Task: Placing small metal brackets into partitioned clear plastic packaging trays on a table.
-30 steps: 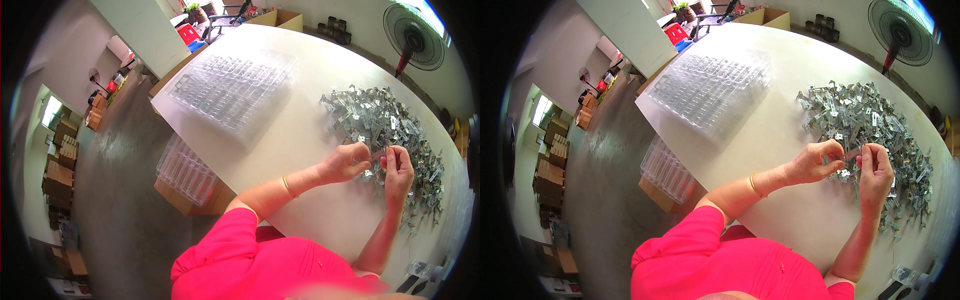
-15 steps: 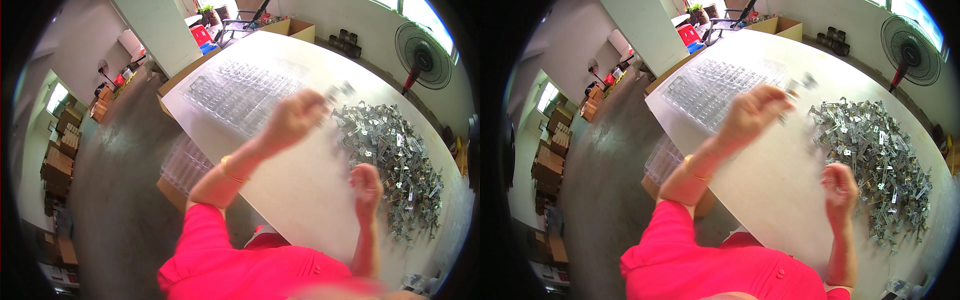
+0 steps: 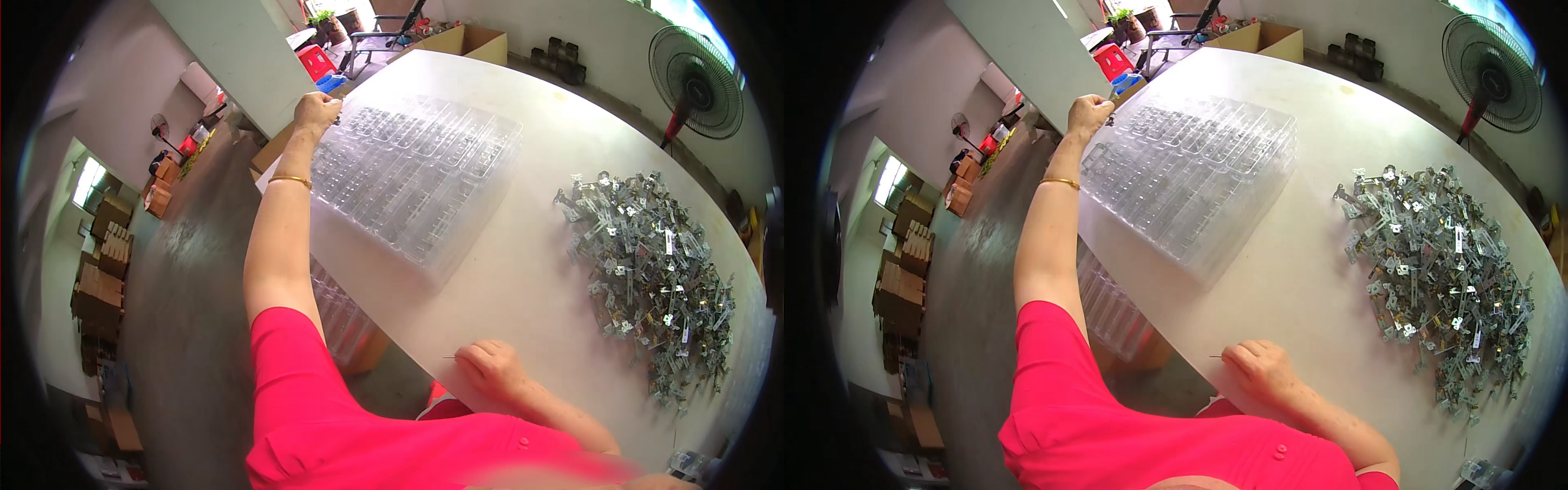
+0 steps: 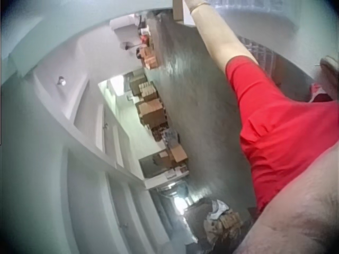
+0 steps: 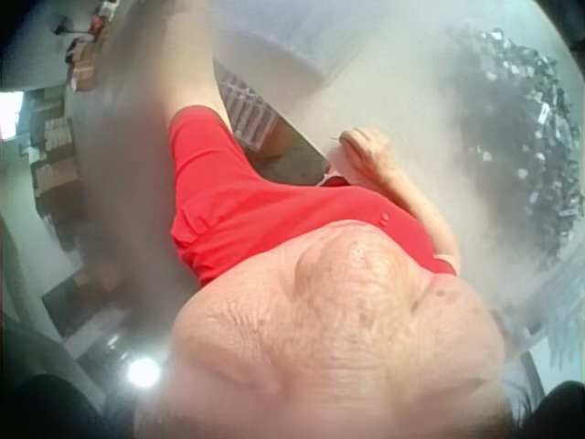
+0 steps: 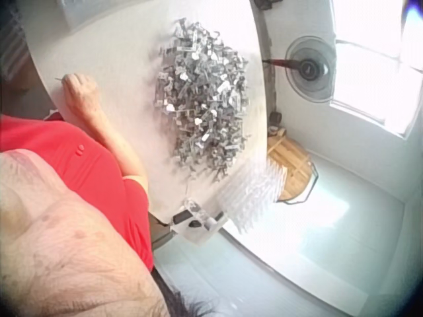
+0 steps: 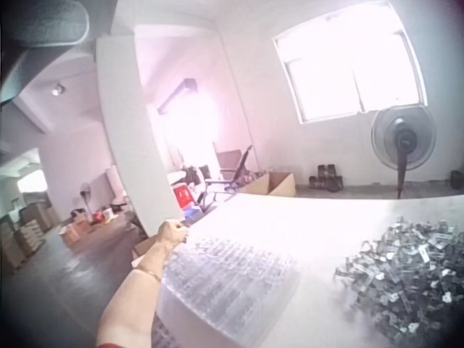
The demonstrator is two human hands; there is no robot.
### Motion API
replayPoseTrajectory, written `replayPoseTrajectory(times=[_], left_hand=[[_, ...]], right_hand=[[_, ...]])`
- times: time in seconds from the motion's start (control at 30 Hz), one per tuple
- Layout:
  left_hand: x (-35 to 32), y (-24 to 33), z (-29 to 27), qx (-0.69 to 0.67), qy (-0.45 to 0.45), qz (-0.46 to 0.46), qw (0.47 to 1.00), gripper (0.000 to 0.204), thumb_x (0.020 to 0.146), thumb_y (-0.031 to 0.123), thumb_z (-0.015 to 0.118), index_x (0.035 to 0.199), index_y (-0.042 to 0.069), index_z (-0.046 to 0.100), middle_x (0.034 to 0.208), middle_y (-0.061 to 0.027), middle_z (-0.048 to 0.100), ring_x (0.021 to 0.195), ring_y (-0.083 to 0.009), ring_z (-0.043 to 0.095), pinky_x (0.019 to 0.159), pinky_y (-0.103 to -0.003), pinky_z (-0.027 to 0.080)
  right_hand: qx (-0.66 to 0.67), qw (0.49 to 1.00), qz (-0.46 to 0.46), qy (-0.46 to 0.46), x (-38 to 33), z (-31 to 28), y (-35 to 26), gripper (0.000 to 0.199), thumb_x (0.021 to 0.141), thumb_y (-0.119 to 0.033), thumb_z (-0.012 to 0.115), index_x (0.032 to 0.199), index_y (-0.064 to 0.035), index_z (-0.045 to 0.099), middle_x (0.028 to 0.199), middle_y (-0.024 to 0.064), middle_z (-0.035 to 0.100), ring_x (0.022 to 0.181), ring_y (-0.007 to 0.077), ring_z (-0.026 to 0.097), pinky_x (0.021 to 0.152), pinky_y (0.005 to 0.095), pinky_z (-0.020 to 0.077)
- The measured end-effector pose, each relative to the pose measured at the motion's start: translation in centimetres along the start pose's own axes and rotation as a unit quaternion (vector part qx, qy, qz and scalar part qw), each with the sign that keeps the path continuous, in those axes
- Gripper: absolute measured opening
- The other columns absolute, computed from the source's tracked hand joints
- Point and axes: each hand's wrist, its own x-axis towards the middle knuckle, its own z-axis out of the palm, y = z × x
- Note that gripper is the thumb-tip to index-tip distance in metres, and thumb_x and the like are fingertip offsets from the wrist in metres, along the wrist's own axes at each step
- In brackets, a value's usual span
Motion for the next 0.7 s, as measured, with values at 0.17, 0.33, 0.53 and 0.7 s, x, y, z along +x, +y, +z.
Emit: replayPoseTrajectory(times=[0.17, 0.33, 0.53, 0.7], left_hand=[[3.1, -1.7, 3.0, 0.084, -0.019, -0.029, 0.996, 0.027, 0.075, 0.028, 0.066, 0.086, 0.008, 0.080, 0.085, -0.0146, 0.076, 0.083, -0.0284, 0.074, 0.083, -0.037, 0.056], [6.7, -3.7, 6.1, 0.176, -0.025, -0.041, 0.983, 0.024, 0.075, 0.025, 0.067, 0.087, 0.008, 0.080, 0.086, -0.0148, 0.076, 0.087, -0.0265, 0.074, 0.086, -0.037, 0.056], [7.8, -3.1, 8.2, 0.191, -0.108, -0.055, 0.974, 0.037, 0.083, 0.029, 0.072, 0.106, 0.000, 0.074, 0.114, -0.0254, 0.070, 0.110, -0.0364, 0.068, 0.096, -0.042, 0.053], [8.2, -3.2, 9.3, 0.215, -0.089, -0.041, 0.972, 0.029, 0.079, 0.025, 0.071, 0.098, 0.004, 0.077, 0.105, -0.0227, 0.072, 0.103, -0.0353, 0.070, 0.093, -0.041, 0.054]], right_hand=[[0.024, 0.998, 0.058, -0.020, -0.1, -0.2, 0.0, 0.010, 0.079, -0.004, 0.070, 0.086, -0.0079, 0.065, 0.075, 0.0073, 0.063, 0.064, 0.0258, 0.063, 0.056, 0.0363, 0.0497], [0.035, 0.997, 0.068, -0.029, -0.2, -0.4, 0.0, 0.013, 0.077, -0.003, 0.073, 0.087, -0.0075, 0.067, 0.074, 0.0076, 0.065, 0.064, 0.0258, 0.064, 0.055, 0.0367, 0.0494], [0.056, 0.994, 0.083, -0.038, 0.1, -0.7, 0.0, 0.017, 0.075, -0.002, 0.071, 0.089, -0.0078, 0.065, 0.076, 0.0080, 0.064, 0.067, 0.0270, 0.064, 0.057, 0.0367, 0.0501], [0.059, 0.991, 0.109, -0.047, 0.3, -0.8, 0.0, 0.017, 0.075, -0.003, 0.071, 0.090, -0.0081, 0.065, 0.078, 0.0083, 0.065, 0.069, 0.0275, 0.065, 0.059, 0.0372, 0.0516]])
